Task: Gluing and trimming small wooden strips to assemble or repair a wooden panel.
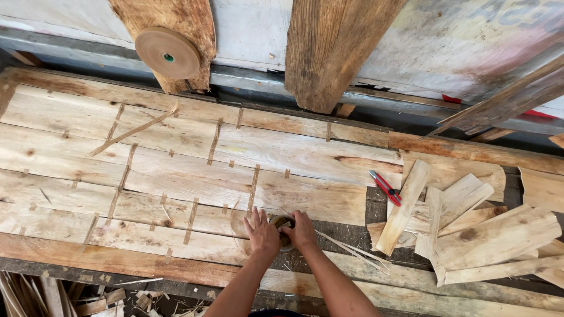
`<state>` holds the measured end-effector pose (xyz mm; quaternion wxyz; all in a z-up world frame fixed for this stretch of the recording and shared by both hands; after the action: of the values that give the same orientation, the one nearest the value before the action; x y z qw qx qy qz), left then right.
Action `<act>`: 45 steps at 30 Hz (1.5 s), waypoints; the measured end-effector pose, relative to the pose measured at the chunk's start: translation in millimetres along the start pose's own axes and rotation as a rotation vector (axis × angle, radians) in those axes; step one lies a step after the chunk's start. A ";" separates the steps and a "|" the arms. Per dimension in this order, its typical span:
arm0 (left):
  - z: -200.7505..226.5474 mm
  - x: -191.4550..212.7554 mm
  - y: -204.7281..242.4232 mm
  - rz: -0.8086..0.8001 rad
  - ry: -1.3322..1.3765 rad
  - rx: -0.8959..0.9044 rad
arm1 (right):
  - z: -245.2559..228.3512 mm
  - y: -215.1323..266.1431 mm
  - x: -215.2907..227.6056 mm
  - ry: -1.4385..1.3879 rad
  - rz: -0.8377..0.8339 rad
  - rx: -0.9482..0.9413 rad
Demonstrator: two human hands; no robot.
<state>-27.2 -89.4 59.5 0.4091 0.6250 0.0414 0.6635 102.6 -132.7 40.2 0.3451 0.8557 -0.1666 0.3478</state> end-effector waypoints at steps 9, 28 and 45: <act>-9.2 -3.7 -2.5 -0.022 0.052 -0.016 | -7.0 4.9 4.4 0.067 -0.026 -0.095; -56.6 37.5 -29.3 0.187 0.548 -0.113 | 15.1 -24.0 11.4 -0.028 -0.123 -0.122; -46.0 90.7 -176.2 0.612 1.052 -0.089 | -47.8 -151.7 48.5 -0.128 -0.246 0.029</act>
<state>30.1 102.1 22.0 0.1503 0.1791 0.0285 0.9719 193.3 6.1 27.5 0.3613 0.8950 -0.0773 0.2499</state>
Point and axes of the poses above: each hand's wrist, its own y-axis away from the middle knuckle, its own x-axis out of the back of the hand, z = x × y, the point moved 6 cm from there along -y, towards the middle knuckle, and after that the axes turned 9 degrees about -x, right-handed, at the moved point
